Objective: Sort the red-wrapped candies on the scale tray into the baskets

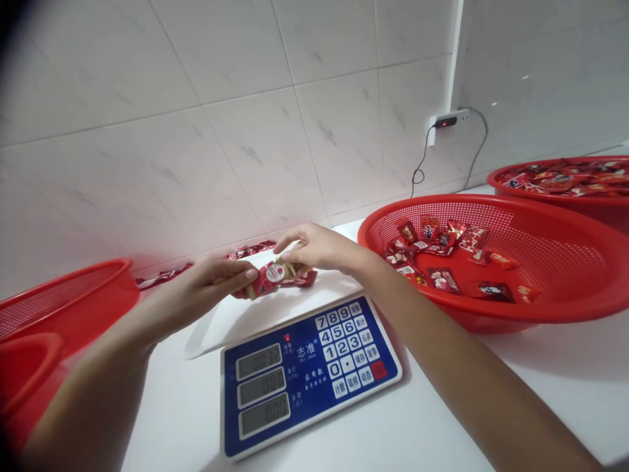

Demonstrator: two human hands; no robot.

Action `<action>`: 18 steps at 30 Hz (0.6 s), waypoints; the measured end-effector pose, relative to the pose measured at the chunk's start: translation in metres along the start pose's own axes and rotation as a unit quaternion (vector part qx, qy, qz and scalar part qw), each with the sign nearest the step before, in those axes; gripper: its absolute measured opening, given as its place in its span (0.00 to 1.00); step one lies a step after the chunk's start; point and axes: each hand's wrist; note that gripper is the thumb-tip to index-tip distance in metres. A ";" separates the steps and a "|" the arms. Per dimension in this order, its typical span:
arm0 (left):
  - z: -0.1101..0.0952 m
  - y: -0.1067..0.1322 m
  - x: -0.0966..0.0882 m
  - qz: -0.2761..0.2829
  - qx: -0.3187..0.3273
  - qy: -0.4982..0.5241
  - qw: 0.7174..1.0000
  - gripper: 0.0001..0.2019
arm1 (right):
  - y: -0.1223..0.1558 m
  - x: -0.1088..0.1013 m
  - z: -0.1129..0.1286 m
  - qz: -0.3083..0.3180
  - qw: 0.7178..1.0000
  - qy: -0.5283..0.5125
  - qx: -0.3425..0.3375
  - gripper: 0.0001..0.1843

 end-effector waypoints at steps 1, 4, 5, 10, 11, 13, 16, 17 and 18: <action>0.000 0.000 0.001 0.009 -0.009 -0.026 1.000 0.20 | 0.001 -0.002 0.002 -0.014 1.000 0.024 0.015 0.15; 0.005 -0.002 0.006 -0.012 -0.029 -0.099 0.995 0.18 | 0.004 -0.007 0.006 -0.052 0.997 0.048 0.021 0.16; 0.007 -0.003 0.008 -0.033 -0.031 -0.106 0.993 0.16 | 0.005 -0.008 0.007 -0.062 0.996 0.055 0.015 0.15; 0.009 -0.003 0.006 -0.208 -0.026 -0.061 0.976 0.12 | 0.030 -0.006 0.024 -0.162 0.971 0.167 -0.064 0.15; 0.006 0.000 0.003 -0.236 -0.021 -0.047 0.970 0.12 | 0.039 -0.006 0.030 -0.183 0.961 0.189 -0.084 0.13; -0.001 0.007 -0.002 -0.270 -0.010 -0.023 0.963 0.11 | 0.055 -0.009 0.043 -0.208 0.947 0.221 -0.110 0.11; -0.007 0.017 -0.011 -0.293 0.000 -0.004 0.956 0.11 | 0.066 -0.030 0.048 -0.241 0.925 0.283 -0.074 0.11; -0.007 0.019 -0.013 -0.294 0.001 0.004 0.956 0.11 | 0.066 -0.042 0.043 -0.245 0.915 0.318 -0.042 0.11; -0.006 0.020 -0.016 -0.296 0.003 0.016 0.955 0.11 | 0.065 -0.055 0.036 -0.241 0.902 0.359 -0.007 0.11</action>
Point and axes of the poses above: each hand's wrist, its own y-axis away from the middle knuckle, its own x-axis out of the palm, z = x × y, and after that the axes turned 3 degrees about x, right-handed
